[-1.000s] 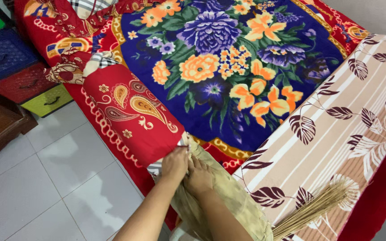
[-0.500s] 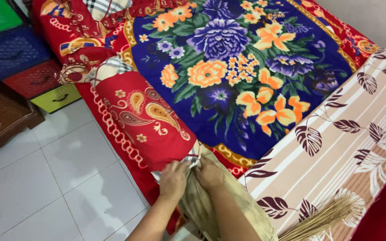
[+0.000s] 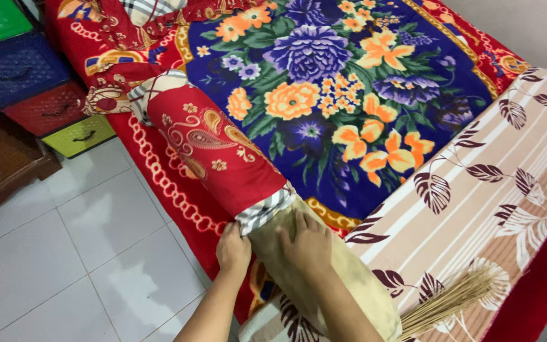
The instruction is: The person cleans a bolster by using a small broom to sweep debris off its surface and into a bin, then ties the end of the bolster case with string.
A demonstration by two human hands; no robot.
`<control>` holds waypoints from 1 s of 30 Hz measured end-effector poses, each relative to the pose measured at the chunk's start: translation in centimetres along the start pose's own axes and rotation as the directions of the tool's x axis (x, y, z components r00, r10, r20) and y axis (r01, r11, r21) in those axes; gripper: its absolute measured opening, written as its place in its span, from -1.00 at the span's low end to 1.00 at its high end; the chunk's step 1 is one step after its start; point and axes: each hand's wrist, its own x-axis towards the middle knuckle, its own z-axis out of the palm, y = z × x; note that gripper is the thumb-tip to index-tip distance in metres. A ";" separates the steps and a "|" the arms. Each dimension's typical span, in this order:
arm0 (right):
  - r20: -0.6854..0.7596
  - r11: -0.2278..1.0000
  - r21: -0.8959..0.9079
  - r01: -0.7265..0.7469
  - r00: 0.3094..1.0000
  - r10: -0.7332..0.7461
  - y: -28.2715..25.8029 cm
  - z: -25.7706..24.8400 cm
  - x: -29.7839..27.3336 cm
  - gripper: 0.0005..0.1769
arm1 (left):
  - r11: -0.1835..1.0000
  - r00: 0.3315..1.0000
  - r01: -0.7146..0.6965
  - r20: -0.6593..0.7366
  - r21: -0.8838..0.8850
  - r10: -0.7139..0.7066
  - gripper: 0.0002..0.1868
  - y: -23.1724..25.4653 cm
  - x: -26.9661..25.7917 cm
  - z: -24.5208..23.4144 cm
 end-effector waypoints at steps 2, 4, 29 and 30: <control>-0.071 0.999 -0.006 0.047 0.996 -0.048 -0.8 -0.9 -1.1 0.10 | 0.981 0.967 -0.190 -0.178 -0.039 0.181 -0.68 1.6 0.4 0.2; 0.101 0.984 -0.156 -0.082 0.990 0.098 -0.8 -1.3 -2.1 0.46 | 0.964 0.967 -0.201 -0.189 -0.171 0.168 -0.73 3.3 0.6 1.2; 0.102 0.986 -0.130 -0.105 0.988 0.118 13.7 6.7 8.3 0.27 | 0.953 0.943 -0.301 0.143 -0.016 0.301 -0.69 10.5 -0.9 8.9; 0.098 0.993 -0.071 -0.096 0.990 0.103 14.2 6.3 8.8 0.25 | 0.953 0.944 -0.301 0.136 -0.021 0.301 -0.69 10.1 -0.8 9.3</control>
